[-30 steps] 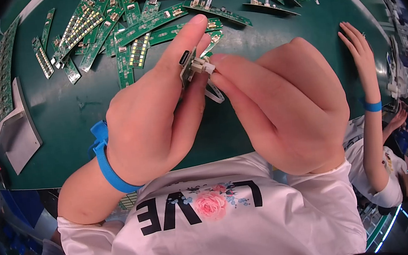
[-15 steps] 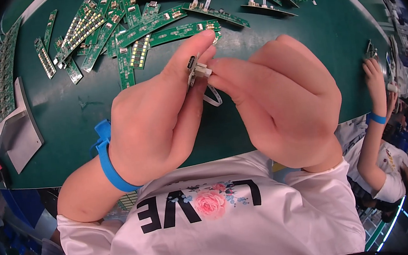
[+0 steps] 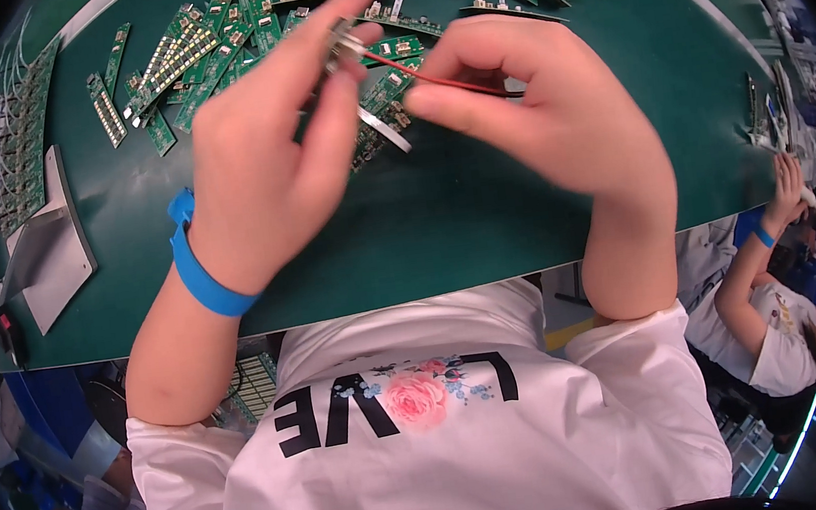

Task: The person assembles electronics components by hand, connecting wires to circuit boards.

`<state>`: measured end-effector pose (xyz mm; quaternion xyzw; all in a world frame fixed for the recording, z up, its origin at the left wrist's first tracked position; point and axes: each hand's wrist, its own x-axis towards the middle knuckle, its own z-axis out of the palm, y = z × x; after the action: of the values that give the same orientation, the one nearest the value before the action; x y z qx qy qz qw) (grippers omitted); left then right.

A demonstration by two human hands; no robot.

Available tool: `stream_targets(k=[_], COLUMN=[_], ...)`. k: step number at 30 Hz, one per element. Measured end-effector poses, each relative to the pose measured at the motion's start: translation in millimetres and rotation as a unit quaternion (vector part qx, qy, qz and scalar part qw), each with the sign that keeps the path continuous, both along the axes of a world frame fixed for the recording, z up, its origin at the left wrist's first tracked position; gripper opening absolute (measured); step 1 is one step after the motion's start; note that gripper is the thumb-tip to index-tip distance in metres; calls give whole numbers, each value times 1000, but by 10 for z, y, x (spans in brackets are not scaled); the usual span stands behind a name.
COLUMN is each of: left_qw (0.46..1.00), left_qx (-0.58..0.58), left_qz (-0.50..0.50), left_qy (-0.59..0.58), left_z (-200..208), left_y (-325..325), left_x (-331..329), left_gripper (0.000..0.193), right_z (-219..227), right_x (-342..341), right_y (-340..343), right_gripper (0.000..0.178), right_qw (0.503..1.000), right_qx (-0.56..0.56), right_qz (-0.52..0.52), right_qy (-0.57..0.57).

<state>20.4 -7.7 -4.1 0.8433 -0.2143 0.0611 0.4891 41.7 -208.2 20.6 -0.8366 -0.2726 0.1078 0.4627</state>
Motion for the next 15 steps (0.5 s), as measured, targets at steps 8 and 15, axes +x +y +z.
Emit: stream_targets(k=[8, 15], left_qw=[978, 985], left_qx=[-155, 96], left_qz=[20, 139], left_qy=[139, 27], left_z=[-68, 248], left_y=[161, 238], left_x=[227, -372], left_gripper=[42, 32], right_z=[-49, -119], right_x=[146, 61], right_y=[-269, -118], right_gripper=[31, 53], right_qw=[916, 721], right_qx=[214, 396], right_qz=[232, 278], right_qy=[247, 497])
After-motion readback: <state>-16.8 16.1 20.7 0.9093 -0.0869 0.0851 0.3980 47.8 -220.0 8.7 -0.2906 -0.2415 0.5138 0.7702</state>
